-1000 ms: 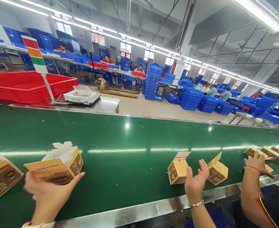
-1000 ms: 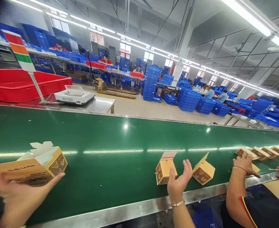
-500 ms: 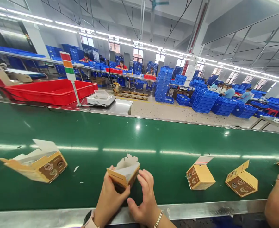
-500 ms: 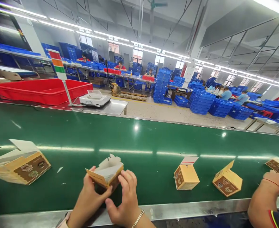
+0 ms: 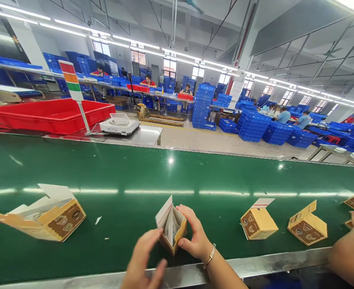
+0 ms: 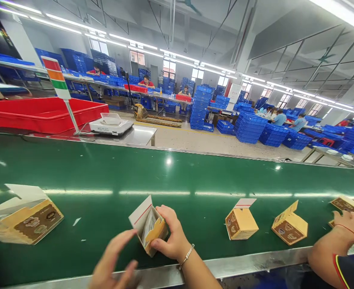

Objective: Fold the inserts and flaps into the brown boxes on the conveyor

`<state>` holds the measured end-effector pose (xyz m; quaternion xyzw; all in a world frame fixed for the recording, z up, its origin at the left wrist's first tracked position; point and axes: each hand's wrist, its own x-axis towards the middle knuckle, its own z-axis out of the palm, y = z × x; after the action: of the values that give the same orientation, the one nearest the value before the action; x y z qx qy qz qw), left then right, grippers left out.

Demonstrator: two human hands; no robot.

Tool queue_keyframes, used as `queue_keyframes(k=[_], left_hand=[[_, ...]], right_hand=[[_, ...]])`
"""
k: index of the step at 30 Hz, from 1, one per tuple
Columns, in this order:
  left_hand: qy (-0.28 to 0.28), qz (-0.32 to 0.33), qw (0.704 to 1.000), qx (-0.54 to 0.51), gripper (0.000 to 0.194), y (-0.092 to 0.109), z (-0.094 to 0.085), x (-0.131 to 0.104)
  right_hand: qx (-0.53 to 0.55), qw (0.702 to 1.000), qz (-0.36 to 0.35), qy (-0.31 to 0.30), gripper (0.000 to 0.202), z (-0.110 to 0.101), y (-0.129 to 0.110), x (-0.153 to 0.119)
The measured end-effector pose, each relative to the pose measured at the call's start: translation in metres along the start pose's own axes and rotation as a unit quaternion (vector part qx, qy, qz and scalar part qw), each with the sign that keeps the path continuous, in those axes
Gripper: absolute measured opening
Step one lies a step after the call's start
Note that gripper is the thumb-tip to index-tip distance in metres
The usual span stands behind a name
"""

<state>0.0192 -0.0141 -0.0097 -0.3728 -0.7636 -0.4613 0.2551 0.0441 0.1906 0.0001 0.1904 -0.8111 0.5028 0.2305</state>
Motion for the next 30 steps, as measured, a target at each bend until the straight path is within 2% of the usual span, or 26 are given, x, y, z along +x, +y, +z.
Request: queue_keyframes(k=[2,4,8,10,12,14,16,18,20,22,23,25,28,30], left_hand=[[-0.038,0.032,0.998,0.041,0.056,0.019,0.014,-0.011],[-0.052,0.038,0.995,0.082,0.063,0.023,0.023,-0.01],[-0.072,0.055,0.99,0.11,0.05,0.007,0.023,0.015],[-0.087,0.066,0.989,0.103,0.043,0.0,0.021,0.03],[-0.125,0.059,0.986,0.094,0.035,-0.002,0.02,0.042],[-0.186,0.032,0.979,0.073,0.03,0.001,0.02,0.053],[-0.25,-0.001,0.967,0.037,0.029,0.005,0.02,0.064],[-0.309,-0.027,0.951,-0.001,0.029,0.009,0.018,0.077],[-0.358,-0.045,0.932,-0.037,0.032,0.011,0.018,0.088],[-0.378,-0.067,0.919,-0.085,0.033,0.012,0.02,0.095],[-0.375,-0.079,0.917,-0.109,0.034,0.012,0.024,0.095],[-0.34,-0.11,0.922,-0.152,0.035,0.013,0.035,0.089],[-0.231,-0.186,0.938,-0.179,0.041,0.014,0.055,0.071],[-0.145,-0.265,0.932,-0.202,0.053,0.014,0.065,0.064]], right_hand=[[-0.034,0.998,-0.042,0.013,0.074,0.001,-0.001,-0.001],[-0.087,0.994,-0.059,0.016,0.07,-0.002,-0.005,-0.004],[-0.182,0.98,-0.002,-0.082,0.058,-0.016,-0.019,-0.002],[-0.197,0.971,0.036,-0.129,0.056,-0.023,-0.024,0.001],[-0.198,0.968,0.05,-0.148,0.049,-0.027,-0.024,0.002],[-0.197,0.974,0.022,-0.112,0.039,-0.027,-0.019,-0.001],[-0.199,0.98,-0.014,-0.027,0.034,-0.026,-0.012,-0.007],[-0.206,0.978,-0.018,0.039,0.035,-0.025,-0.009,-0.01],[-0.217,0.976,0.013,0.027,0.041,-0.028,-0.012,-0.009],[-0.223,0.973,0.052,-0.024,0.043,-0.034,-0.019,-0.003],[-0.218,0.972,0.072,-0.039,0.042,-0.036,-0.021,0.001],[-0.198,0.974,0.104,-0.027,0.042,-0.04,-0.023,0.005],[-0.17,0.975,0.134,0.053,0.049,-0.037,-0.017,0.0],[-0.176,0.965,0.152,0.123,0.041,-0.03,-0.009,-0.009]])
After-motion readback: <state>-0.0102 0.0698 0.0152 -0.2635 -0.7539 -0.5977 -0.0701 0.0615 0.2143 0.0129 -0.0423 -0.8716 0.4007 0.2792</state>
